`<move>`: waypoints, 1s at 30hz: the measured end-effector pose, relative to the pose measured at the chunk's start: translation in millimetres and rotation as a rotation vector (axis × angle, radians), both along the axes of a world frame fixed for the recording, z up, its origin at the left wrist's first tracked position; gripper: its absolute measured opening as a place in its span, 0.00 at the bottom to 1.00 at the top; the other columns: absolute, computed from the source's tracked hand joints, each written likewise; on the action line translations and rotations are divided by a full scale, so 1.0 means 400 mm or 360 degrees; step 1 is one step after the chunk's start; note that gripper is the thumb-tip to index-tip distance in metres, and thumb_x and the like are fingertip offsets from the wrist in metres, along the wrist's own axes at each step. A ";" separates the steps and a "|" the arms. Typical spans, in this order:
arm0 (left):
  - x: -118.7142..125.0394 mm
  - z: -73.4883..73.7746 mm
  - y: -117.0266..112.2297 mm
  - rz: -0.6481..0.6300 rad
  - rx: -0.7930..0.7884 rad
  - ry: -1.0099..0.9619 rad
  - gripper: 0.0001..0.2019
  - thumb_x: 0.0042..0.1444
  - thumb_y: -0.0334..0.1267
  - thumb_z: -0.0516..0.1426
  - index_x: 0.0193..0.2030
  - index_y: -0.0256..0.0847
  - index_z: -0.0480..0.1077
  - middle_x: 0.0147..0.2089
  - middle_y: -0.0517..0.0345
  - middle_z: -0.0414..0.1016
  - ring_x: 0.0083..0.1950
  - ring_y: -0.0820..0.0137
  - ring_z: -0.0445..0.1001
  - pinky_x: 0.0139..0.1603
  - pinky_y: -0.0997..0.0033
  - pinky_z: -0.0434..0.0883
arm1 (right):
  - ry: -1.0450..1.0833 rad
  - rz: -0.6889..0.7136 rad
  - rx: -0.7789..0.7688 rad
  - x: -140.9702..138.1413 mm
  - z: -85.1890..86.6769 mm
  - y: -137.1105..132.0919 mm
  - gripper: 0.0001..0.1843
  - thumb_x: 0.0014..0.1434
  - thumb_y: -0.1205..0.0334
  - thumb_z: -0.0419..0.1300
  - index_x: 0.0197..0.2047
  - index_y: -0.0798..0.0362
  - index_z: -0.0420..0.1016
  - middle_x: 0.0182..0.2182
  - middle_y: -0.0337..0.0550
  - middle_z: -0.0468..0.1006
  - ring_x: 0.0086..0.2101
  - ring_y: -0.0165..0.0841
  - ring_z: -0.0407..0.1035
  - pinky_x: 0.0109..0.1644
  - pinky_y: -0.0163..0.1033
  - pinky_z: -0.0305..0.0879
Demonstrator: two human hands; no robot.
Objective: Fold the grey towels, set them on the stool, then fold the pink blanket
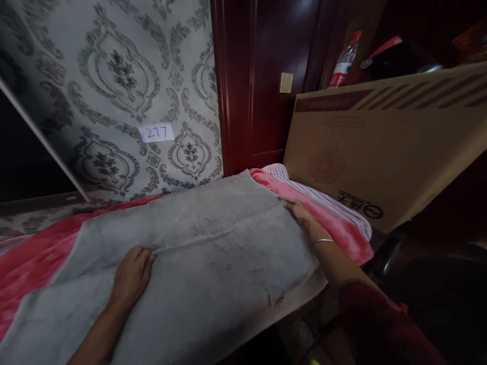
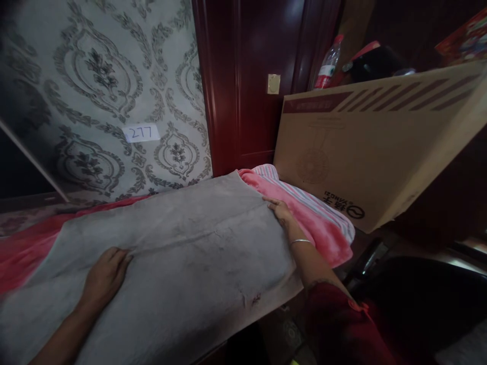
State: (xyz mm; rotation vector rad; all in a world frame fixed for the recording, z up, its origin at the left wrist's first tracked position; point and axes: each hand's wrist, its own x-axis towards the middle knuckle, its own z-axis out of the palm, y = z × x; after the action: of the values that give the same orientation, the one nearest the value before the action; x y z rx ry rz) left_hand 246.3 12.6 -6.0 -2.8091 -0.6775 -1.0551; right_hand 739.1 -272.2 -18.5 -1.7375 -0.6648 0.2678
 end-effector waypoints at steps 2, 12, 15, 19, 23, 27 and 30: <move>-0.005 0.002 -0.001 0.0029 0.0047 -0.0059 0.15 0.64 0.47 0.46 0.35 0.44 0.70 0.32 0.52 0.71 0.37 0.59 0.71 0.38 0.61 0.69 | -0.0021 -0.0004 0.0032 -0.002 0.004 -0.003 0.26 0.54 0.58 0.59 0.55 0.56 0.79 0.37 0.44 0.83 0.34 0.36 0.75 0.43 0.41 0.72; -0.011 0.004 0.007 0.0045 0.0296 -0.0031 0.15 0.66 0.45 0.46 0.35 0.43 0.70 0.31 0.52 0.70 0.35 0.61 0.71 0.36 0.64 0.68 | -0.0505 -0.0149 -0.0289 -0.005 0.059 0.008 0.21 0.47 0.73 0.60 0.44 0.53 0.83 0.47 0.47 0.81 0.49 0.38 0.72 0.60 0.42 0.62; -0.010 0.000 0.011 0.0036 0.0342 -0.0022 0.16 0.66 0.44 0.46 0.34 0.42 0.70 0.31 0.52 0.70 0.35 0.60 0.71 0.36 0.63 0.68 | -0.0668 -0.0198 -0.0384 -0.018 0.091 -0.004 0.15 0.48 0.73 0.60 0.38 0.52 0.83 0.41 0.46 0.82 0.46 0.39 0.72 0.58 0.41 0.63; -0.012 -0.003 0.013 0.0048 0.0358 -0.0033 0.15 0.66 0.43 0.46 0.35 0.42 0.70 0.32 0.51 0.71 0.37 0.60 0.71 0.37 0.63 0.68 | -0.0835 -0.0277 -0.0456 -0.045 0.147 -0.036 0.12 0.51 0.71 0.60 0.37 0.53 0.82 0.39 0.46 0.81 0.45 0.39 0.72 0.55 0.40 0.64; -0.018 0.010 -0.007 0.0126 0.0312 -0.0065 0.15 0.66 0.41 0.46 0.35 0.42 0.70 0.33 0.49 0.72 0.38 0.60 0.71 0.40 0.63 0.69 | -0.0928 -0.0344 -0.0488 -0.076 0.212 -0.087 0.12 0.53 0.70 0.58 0.38 0.55 0.81 0.40 0.49 0.80 0.45 0.41 0.71 0.53 0.41 0.64; -0.030 0.036 -0.038 0.0177 0.0218 -0.0022 0.15 0.67 0.40 0.46 0.38 0.41 0.71 0.36 0.47 0.73 0.41 0.59 0.71 0.45 0.61 0.69 | -0.0992 -0.0440 -0.0496 -0.103 0.257 -0.147 0.13 0.55 0.65 0.57 0.41 0.56 0.81 0.41 0.52 0.79 0.46 0.43 0.71 0.53 0.43 0.64; -0.047 0.054 -0.051 0.0136 0.0104 0.0128 0.13 0.67 0.40 0.47 0.40 0.40 0.71 0.39 0.47 0.74 0.44 0.59 0.72 0.47 0.61 0.69 | -0.1042 -0.0480 -0.0544 -0.116 0.268 -0.185 0.14 0.55 0.62 0.56 0.41 0.56 0.81 0.41 0.53 0.79 0.44 0.42 0.71 0.49 0.42 0.65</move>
State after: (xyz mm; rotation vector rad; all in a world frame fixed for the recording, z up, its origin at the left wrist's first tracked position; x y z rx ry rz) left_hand 227.7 -7.7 15.7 -2.7242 -0.7333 -0.9275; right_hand 692.6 -346.0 88.6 -2.2443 -0.8372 -0.4442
